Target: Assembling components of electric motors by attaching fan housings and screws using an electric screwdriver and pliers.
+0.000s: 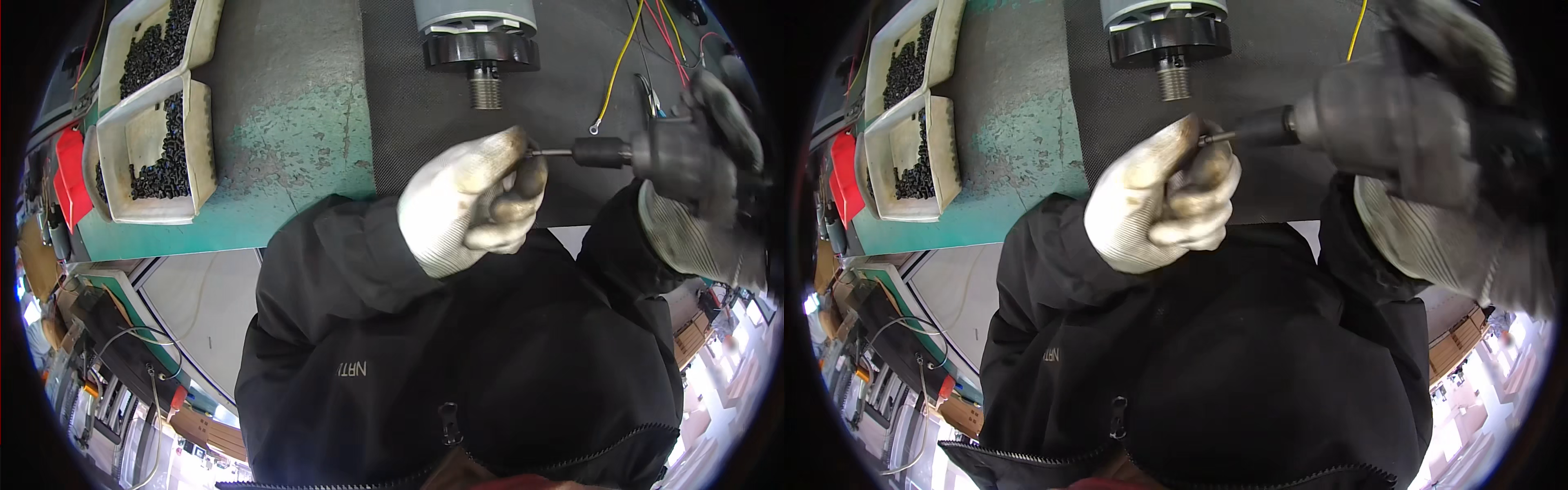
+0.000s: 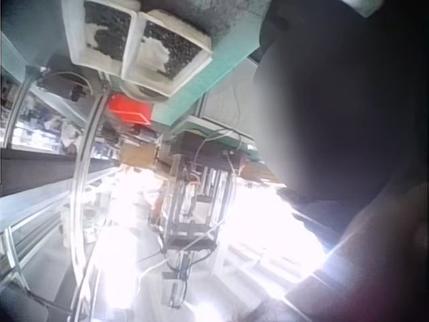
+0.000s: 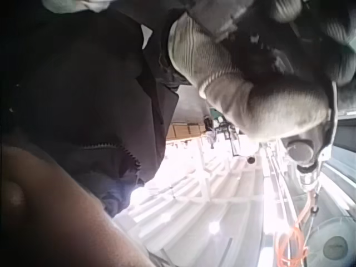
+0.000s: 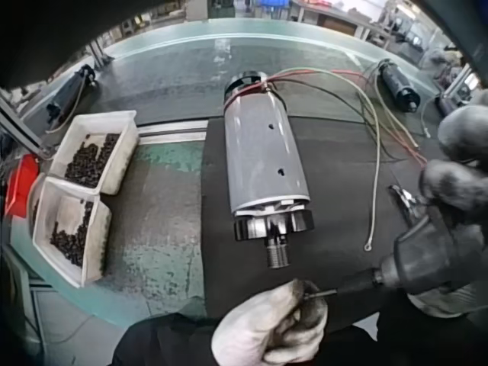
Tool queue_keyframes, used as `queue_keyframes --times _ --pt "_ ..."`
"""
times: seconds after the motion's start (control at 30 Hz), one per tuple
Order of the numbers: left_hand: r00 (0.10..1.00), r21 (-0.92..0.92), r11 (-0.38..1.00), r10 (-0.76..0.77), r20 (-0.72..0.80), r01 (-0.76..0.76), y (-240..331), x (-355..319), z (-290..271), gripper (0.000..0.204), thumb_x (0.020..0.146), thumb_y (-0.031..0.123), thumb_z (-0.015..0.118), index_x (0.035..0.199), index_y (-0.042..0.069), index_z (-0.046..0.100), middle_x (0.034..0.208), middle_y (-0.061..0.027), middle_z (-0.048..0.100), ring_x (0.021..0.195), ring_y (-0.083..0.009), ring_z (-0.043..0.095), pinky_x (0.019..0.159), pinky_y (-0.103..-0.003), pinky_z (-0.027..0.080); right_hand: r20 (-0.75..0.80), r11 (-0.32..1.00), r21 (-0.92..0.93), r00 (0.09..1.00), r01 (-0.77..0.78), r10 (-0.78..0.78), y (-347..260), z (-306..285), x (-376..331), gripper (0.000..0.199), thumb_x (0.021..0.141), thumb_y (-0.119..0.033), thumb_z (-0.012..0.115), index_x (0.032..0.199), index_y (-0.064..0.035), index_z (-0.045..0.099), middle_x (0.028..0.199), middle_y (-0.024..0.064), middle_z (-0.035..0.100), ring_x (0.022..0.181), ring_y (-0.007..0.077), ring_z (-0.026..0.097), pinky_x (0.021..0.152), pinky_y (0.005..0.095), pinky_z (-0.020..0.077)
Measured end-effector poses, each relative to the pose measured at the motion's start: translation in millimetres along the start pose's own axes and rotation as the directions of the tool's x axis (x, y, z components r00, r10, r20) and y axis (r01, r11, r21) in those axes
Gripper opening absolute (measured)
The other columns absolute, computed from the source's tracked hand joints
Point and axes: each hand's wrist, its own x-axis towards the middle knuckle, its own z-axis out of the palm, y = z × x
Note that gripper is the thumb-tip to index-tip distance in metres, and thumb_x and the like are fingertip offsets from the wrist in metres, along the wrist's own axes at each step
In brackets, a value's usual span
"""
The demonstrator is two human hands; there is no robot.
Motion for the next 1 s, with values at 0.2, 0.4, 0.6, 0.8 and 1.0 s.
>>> queue_keyframes --times 0.2,0.4,0.6,0.8,1.0 --pt "0.891 0.055 0.935 0.35 -0.288 -0.349 10.4 13.0 -10.2 0.043 0.096 0.038 0.052 0.121 0.003 0.047 0.101 -0.0129 0.058 0.068 -0.0098 0.053 0.054 -0.02 0.043 -0.048 0.918 0.398 0.999 -0.004 0.025 3.0 68.0 4.8 0.049 0.092 -0.033 0.046 0.12 0.0074 0.048 0.113 0.0251 0.05 0.102 0.0347 0.055 0.09 0.0508 0.0473" --pt "0.907 0.005 0.937 0.341 -0.247 -0.35 8.0 9.5 -17.3 0.038 0.098 0.033 0.05 0.12 0.003 0.048 0.103 -0.0139 0.059 0.068 -0.0101 0.054 0.054 -0.021 0.043 0.232 0.825 0.539 0.971 -0.17 0.049 14.0 93.0 1.2 0.048 0.092 -0.032 0.045 0.12 0.0071 0.048 0.115 0.0253 0.049 0.103 0.0348 0.054 0.089 0.0516 0.0476" --pt "0.853 0.418 0.855 0.442 -0.277 -0.307 11.8 10.3 -10.8 0.036 0.098 0.034 0.05 0.108 0.0 0.053 0.093 -0.0125 0.062 0.067 -0.0118 0.056 0.055 -0.023 0.043 0.515 0.834 0.444 0.855 -0.327 0.061 -7.2 82.1 10.8 0.047 0.093 -0.031 0.044 0.12 0.0067 0.049 0.117 0.0256 0.048 0.104 0.0349 0.053 0.088 0.0524 0.0479" --pt "0.799 0.552 0.812 0.454 -0.394 -0.189 18.2 13.6 6.8 0.037 0.099 0.033 0.048 0.101 -0.003 0.055 0.087 -0.0114 0.064 0.06 -0.0118 0.056 0.053 -0.022 0.044 0.504 0.826 0.445 0.859 -0.345 0.087 -8.3 88.9 15.9 0.046 0.093 -0.03 0.044 0.12 0.0064 0.049 0.119 0.0258 0.048 0.105 0.035 0.053 0.087 0.0531 0.0482" --pt "0.793 0.605 0.783 0.457 -0.403 -0.144 20.2 14.3 4.0 0.037 0.1 0.033 0.045 0.102 -0.003 0.055 0.087 -0.0114 0.063 0.057 -0.0113 0.056 0.052 -0.022 0.044 0.522 0.791 0.48 0.848 -0.378 0.088 4.3 98.9 2.8 0.045 0.093 -0.029 0.043 0.12 0.0061 0.049 0.121 0.0261 0.047 0.107 0.0351 0.052 0.086 0.0539 0.0485"
